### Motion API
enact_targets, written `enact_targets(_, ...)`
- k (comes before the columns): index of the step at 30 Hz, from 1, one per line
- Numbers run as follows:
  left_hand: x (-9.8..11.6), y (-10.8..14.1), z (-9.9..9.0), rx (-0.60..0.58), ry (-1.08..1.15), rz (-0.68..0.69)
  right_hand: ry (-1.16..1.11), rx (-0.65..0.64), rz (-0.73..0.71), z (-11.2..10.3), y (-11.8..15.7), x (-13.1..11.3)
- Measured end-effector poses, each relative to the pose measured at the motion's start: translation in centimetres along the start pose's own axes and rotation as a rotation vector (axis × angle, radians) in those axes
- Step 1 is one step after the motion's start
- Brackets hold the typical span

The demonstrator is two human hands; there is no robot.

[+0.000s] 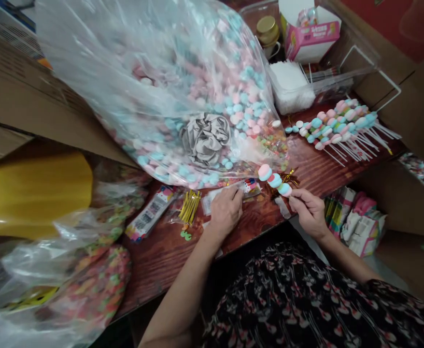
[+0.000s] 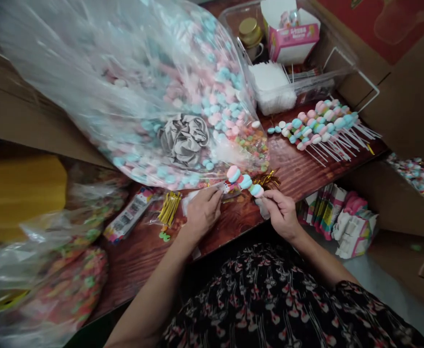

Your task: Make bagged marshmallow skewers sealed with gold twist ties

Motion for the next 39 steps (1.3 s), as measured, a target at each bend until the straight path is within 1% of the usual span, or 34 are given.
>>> enact_targets(3, 0.6, 0.3, -0.4, -0.012, -0.055, -0.017, 0.011, -0.04, 0.007, 0.1, 0.5, 0.4)
enact_targets(7, 1.4, 0.7, -1.3, -0.105, -0.075, -0.037, 0.027, -0.069, -0.002, 0.0, 0.6, 0.8)
enact_targets(9, 1.5, 0.7, -1.4, -0.132, -0.098, -0.042, 0.024, -0.084, -0.005, 0.1, 0.4, 0.9)
enact_targets(11, 1.3, 0.7, -1.1, -0.131, -0.129, -0.038, 0.018, -0.091, -0.005, 0.3, 0.4, 1.0)
enact_targets(14, 0.4, 0.5, -0.6, -0.056, -0.1, -0.073, 0.018, -0.084, -0.004, 0.5, 0.5, 1.2)
enact_targets(19, -1.2, 0.9, -0.5, 0.194, 0.117, -0.136, 0.04, -0.086, 0.007, 0.7, 0.9, 1.7)
enact_targets(21, -1.4, 1.3, -0.5, 0.222, 0.173, -0.165, 0.058, -0.1, 0.006, 0.8, 1.0, 1.9)
enact_targets(23, -1.5, 1.5, -0.6, 0.187, 0.189, -0.187, 0.085, -0.109, 0.001, 0.8, 1.1, 2.1)
enact_targets(27, -1.4, 1.9, -0.8, 0.084, 0.223, -0.169, 0.115, -0.109, 0.011, 0.5, 1.1, 2.7)
enact_targets(30, -1.9, 1.8, -1.1, 0.083, 0.316, -0.211, 0.136, -0.129, 0.019, 0.4, 1.0, 2.9)
enact_targets(33, -2.9, 1.4, -1.2, 0.106, 0.468, -0.302, 0.157, -0.159, 0.003, 0.5, 0.9, 2.6)
enact_targets(35, -3.7, 1.2, -1.3, 0.097, 0.564, -0.356, 0.17, -0.164, -0.002, 0.5, 0.7, 2.5)
enact_targets(37, -4.4, 0.9, -1.3, 0.034, 0.668, -0.362, 0.181, -0.158, 0.0, 0.3, 0.6, 2.5)
enact_targets(39, -5.1, 0.6, -1.3, -0.068, 0.795, -0.333, 0.189, -0.153, 0.0, 0.2, 0.5, 2.6)
Point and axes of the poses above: each hand's wrist, its own y-axis away from the middle knuckle, its own z-axis out of the palm, x = y × z, the point moved 5 cm from there along -y, towards the middle knuckle, and after that the axes turned 13 degrees about -z, right-handed, at the moved point
